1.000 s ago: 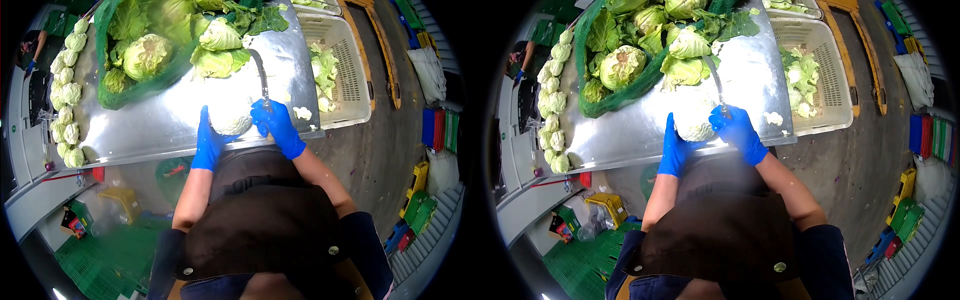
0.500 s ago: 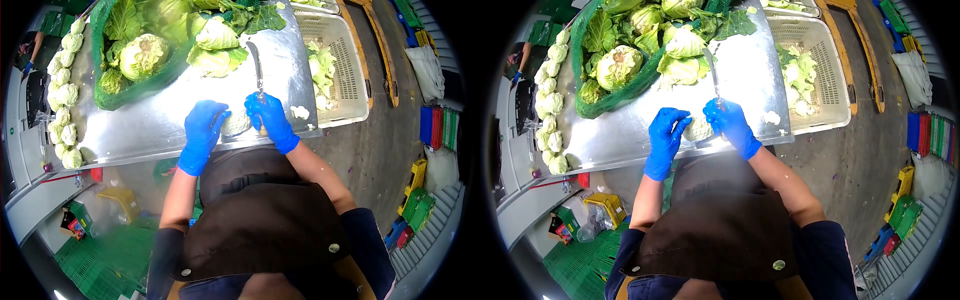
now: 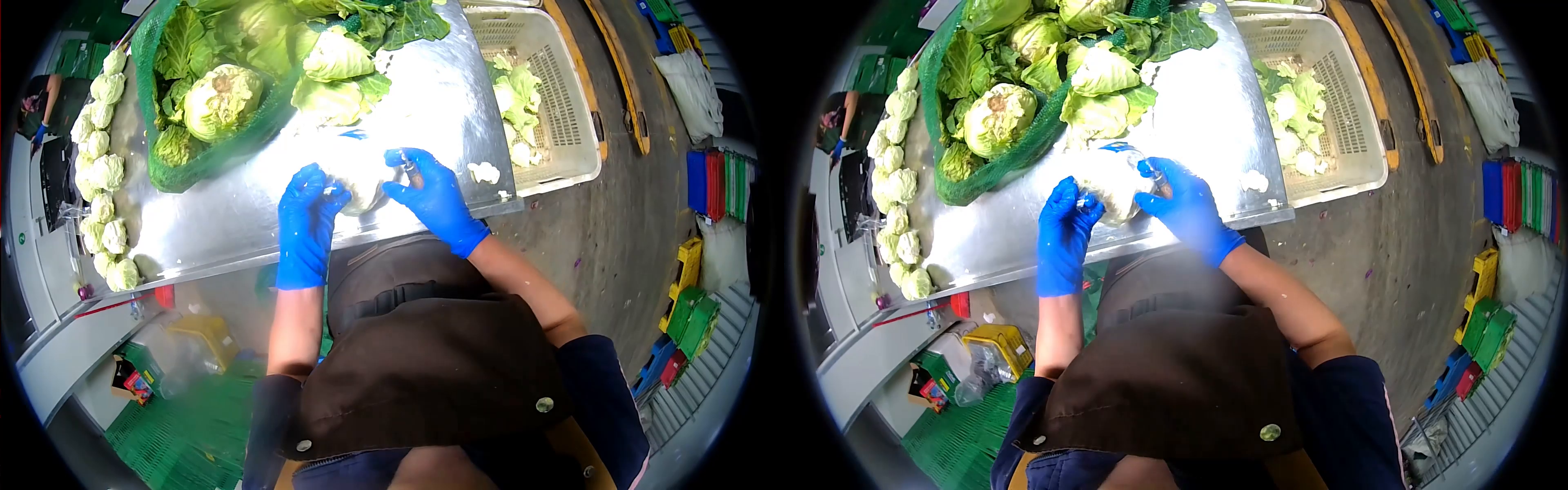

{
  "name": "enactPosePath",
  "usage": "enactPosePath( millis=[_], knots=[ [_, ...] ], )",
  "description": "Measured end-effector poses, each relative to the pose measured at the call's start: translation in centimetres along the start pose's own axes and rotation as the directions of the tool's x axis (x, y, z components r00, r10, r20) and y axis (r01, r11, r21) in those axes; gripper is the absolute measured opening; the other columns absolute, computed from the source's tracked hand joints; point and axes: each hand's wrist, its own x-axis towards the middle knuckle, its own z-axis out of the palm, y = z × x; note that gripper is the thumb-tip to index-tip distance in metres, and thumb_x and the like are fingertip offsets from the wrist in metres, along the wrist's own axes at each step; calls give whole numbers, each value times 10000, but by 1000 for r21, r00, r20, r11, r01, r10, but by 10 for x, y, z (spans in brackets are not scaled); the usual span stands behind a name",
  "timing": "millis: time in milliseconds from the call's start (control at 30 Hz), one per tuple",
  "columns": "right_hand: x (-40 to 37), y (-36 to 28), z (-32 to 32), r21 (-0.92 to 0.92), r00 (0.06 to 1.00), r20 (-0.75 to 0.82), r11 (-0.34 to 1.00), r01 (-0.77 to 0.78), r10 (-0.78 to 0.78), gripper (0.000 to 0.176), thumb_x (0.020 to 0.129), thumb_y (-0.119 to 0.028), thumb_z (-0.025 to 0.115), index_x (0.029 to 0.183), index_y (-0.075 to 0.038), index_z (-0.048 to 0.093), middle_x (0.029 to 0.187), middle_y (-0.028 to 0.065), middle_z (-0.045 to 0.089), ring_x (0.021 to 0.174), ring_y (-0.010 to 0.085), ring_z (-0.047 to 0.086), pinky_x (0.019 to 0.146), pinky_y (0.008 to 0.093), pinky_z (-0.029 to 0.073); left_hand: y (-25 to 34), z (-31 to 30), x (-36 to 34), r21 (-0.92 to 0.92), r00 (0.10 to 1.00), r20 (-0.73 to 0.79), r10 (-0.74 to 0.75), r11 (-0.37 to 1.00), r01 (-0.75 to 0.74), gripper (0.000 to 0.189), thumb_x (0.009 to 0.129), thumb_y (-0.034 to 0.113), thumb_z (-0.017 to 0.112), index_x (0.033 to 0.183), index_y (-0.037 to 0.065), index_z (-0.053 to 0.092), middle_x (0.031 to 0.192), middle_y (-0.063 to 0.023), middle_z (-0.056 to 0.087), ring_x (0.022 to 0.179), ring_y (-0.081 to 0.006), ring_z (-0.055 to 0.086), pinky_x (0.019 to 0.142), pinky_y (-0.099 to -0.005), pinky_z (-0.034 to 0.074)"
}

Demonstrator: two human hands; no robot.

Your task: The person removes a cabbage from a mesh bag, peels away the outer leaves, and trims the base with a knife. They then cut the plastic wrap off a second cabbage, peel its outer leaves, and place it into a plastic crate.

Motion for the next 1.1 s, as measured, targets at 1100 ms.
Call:
enactPosePath(
  millis=[1100],
  knots=[
    [9, -28, -19, 85, 964, 197, 977, -198, 179, 315, 884, -154, 688, 1172, -41, 626, 1048, 50, 662, 953, 99, 596, 824, 263, 510, -4, -33, 0, -293, 962, 211, -176, 927, 234, 206, 946, 62, 583, 1150, 31, 593, 869, -69, 588, 730, -155, 573, 608, -236, 489]
  ],
)
